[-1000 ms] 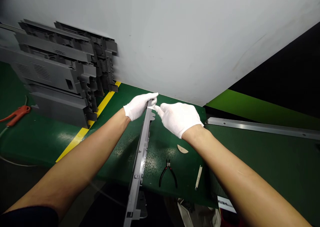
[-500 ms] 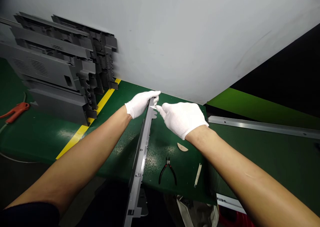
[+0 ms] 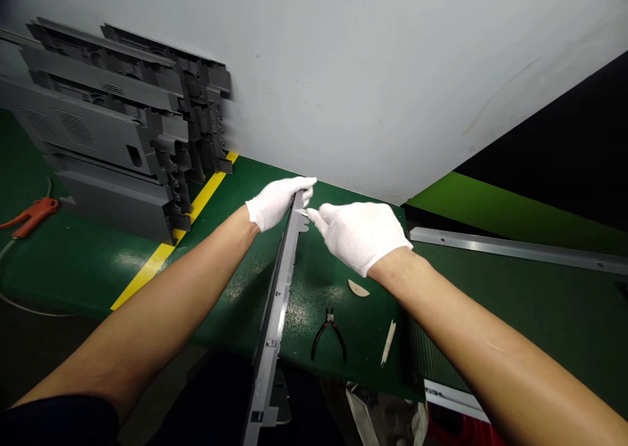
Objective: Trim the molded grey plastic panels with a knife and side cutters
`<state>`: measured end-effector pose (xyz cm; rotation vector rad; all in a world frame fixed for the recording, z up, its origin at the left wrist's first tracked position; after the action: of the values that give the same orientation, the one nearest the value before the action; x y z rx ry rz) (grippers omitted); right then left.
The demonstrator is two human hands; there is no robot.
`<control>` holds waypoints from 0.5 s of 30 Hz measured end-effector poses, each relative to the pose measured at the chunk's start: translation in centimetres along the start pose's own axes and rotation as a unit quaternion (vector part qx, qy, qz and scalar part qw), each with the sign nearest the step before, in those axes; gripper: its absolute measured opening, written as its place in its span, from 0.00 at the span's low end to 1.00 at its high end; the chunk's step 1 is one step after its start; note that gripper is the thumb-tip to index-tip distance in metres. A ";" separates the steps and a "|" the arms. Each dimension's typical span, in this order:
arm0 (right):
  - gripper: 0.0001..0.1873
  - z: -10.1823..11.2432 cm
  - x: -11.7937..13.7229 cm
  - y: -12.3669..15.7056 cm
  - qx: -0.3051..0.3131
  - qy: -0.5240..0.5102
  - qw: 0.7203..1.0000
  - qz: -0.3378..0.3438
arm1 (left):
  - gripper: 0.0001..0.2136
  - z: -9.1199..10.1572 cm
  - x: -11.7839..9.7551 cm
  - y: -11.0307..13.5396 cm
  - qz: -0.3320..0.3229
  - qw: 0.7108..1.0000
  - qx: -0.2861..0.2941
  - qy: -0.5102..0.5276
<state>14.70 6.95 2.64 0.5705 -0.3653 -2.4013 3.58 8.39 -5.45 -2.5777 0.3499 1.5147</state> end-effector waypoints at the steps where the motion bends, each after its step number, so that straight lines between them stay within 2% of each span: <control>1: 0.37 0.0 0.0 0.0 -0.001 0.000 1.000 0.002 | 0.17 0.0 0.0 0.0 0.000 1.000 0.000 -0.001; 6: 0.37 0.0 0.2 0.4 -0.016 0.009 1.000 0.011 | 0.17 0.2 0.1 -0.1 0.000 1.000 -0.003 -0.004; 11: 0.38 -0.1 0.9 1.1 -0.052 0.009 0.997 0.055 | 0.16 0.9 -0.3 -0.2 -0.028 0.998 -0.023 -0.043; 15: 0.34 -0.5 0.1 1.5 -0.072 -0.114 0.986 0.094 | 0.17 0.9 0.0 -0.2 -0.022 0.999 -0.014 -0.026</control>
<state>15.66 5.71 2.78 0.1860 -0.3244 -2.2899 2.86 8.79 -5.93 -2.5427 0.2672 1.5802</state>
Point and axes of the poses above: each hand's wrist, its own y-axis away from the middle knuckle, its own z-axis out of the back of the hand, x = y × z, the point moved 9 cm from there along -y, towards the middle knuckle, and after that the axes turned 15 degrees about x, right-handed, at the moved point
